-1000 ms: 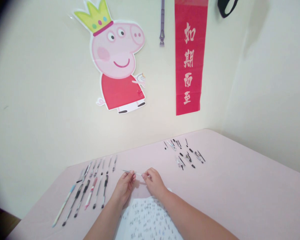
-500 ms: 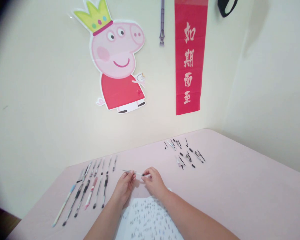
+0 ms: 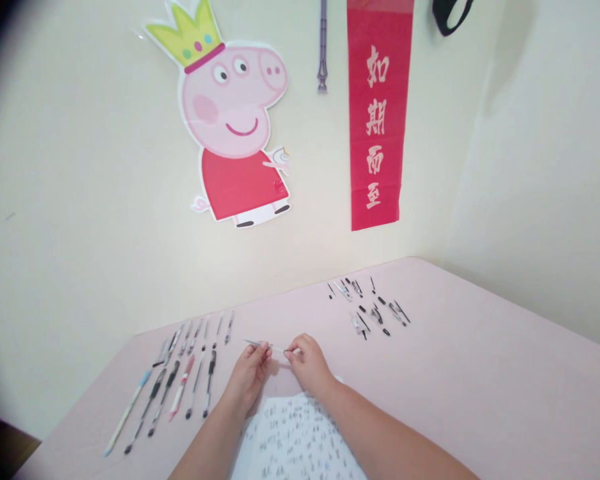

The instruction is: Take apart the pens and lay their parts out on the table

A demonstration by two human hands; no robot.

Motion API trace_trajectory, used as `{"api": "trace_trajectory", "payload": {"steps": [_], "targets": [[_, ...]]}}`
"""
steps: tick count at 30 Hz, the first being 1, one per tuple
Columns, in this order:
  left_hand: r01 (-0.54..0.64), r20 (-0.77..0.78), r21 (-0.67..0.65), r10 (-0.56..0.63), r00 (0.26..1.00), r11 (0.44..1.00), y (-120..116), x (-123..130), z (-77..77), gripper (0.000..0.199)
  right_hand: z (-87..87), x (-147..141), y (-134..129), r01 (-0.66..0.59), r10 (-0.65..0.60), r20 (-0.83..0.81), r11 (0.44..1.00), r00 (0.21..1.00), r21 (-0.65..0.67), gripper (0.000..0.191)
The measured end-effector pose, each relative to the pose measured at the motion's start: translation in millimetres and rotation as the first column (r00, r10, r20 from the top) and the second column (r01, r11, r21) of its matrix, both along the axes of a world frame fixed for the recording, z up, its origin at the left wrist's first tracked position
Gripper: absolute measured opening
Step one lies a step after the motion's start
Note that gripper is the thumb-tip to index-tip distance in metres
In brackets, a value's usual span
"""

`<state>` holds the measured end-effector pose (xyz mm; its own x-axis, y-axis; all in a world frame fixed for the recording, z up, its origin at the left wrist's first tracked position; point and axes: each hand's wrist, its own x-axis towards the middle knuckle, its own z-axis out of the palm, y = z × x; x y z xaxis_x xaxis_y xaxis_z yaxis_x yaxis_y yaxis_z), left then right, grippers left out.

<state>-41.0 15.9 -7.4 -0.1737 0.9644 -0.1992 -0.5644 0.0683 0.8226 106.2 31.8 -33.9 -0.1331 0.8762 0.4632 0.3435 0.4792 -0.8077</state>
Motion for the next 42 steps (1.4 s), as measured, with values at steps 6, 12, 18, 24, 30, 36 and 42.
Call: {"api": "trace_trajectory", "payload": {"steps": [6, 12, 18, 24, 30, 36, 42], "targets": [[-0.005, -0.002, -0.011, 0.005, 1.000, 1.000, 0.6, -1.1, -1.7, 0.011, 0.9, 1.0, -0.4, 0.001, -0.002, 0.031, 1.000, 1.000, 0.016, 0.009], [-0.004, -0.014, -0.002, 0.004, 1.000, 1.000, 0.2, -0.3, -0.4, 0.012, -1.1, 1.1, 0.3, -0.072, 0.064, 0.121, 0.995, 0.991, 0.064, 0.026], [-0.010, -0.004, -0.013, 0.010, 1.000, 1.000, 0.7, -0.6, -1.9, 0.011, 2.9, 0.8, -2.6, -0.016, 0.013, 0.038, 0.997, 0.999, 0.077, 0.008], [-0.001, 0.000, 0.006, 0.001, 1.000, 1.000, 1.0, -2.1, -3.8, 0.010, 4.8, 0.7, -3.4, 0.018, -0.018, 0.010, 0.999, 1.000, 0.042, 0.006], [0.029, -0.009, 0.003, -0.028, 1.000, 1.000, -0.1, -0.4, -1.1, 0.009, 2.3, 2.3, -1.3, -0.060, 0.057, 0.088, 0.998, 0.994, 0.033, 0.029], [0.034, -0.018, 0.007, -0.034, 0.999, 0.999, -0.5, -0.3, -0.7, 0.009, 3.5, 2.6, -1.2, -0.055, 0.050, 0.102, 0.997, 0.994, 0.049, 0.020], [0.018, -0.006, -0.005, -0.018, 1.000, 1.000, -0.5, 0.9, 1.6, 0.009, 4.4, 1.9, -2.4, 0.010, -0.011, 0.021, 0.999, 1.000, 0.046, 0.008]]}}
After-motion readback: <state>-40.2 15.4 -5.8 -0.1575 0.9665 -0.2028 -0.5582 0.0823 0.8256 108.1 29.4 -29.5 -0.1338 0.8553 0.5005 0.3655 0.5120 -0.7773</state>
